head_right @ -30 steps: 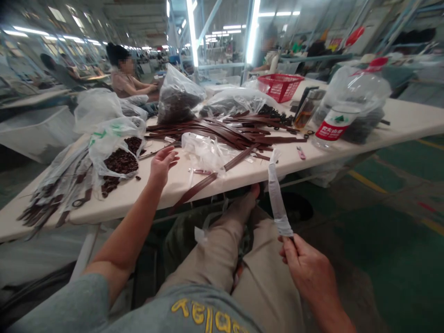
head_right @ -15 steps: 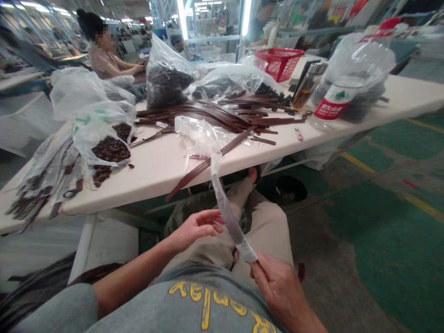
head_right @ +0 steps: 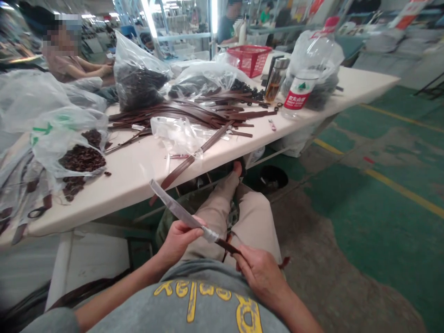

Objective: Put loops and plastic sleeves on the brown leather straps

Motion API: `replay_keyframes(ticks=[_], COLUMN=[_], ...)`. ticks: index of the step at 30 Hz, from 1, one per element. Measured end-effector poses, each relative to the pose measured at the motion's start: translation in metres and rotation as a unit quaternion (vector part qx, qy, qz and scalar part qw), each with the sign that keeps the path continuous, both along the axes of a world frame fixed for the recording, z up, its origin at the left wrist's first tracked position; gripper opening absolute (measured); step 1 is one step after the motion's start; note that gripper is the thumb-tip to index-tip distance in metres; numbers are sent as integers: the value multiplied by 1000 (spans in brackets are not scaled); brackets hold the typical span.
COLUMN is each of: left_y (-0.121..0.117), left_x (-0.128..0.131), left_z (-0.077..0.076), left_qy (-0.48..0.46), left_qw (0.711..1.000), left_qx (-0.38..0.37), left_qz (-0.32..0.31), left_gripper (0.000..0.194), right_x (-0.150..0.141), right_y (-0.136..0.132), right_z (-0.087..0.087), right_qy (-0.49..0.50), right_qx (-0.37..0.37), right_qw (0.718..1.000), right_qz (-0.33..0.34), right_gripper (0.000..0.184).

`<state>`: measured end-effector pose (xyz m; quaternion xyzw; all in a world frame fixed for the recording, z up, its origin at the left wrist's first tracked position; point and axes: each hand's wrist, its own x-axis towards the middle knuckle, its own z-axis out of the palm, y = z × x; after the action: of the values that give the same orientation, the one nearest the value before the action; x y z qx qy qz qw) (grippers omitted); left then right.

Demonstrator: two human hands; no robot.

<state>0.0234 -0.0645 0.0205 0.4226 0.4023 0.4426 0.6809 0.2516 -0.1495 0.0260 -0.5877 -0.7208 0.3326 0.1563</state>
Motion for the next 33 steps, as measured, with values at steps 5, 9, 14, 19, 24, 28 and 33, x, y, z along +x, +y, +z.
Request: replay_keyframes(ticks=[5,9,14,19,24,28,33], left_y=[-17,-15,11,5,4,28,24], left_x=[18,16,3,17,20,6,8], left_z=[-4,-2,7,-6,-4,11,8], left_qy=[30,21,-56,15,10,-91,-13], left_qw=[995,997,989,997,999,983,995], left_qx=[59,42,-38,-37,-11,-31,-34], left_qz=[-70,-62,133,60,46,157,96], left_gripper=[13,25,32,25,34,49,38], right_x=[-19,-23,-11,-17,-16,-4,-8], right_y=[10,15,16,22,27,25,27], right_z=[-2,-3,-6,-8,-7,-10,-10], right_qy=[18,19,20,22,44,39,34], right_qx=[73,109,82,95,86,65,62], right_qw=[997,993,996,995,995,997,997], right_qz=[15,34,-1,-7,5,1,0], right_gripper=[38,36,38,39,40,38,40])
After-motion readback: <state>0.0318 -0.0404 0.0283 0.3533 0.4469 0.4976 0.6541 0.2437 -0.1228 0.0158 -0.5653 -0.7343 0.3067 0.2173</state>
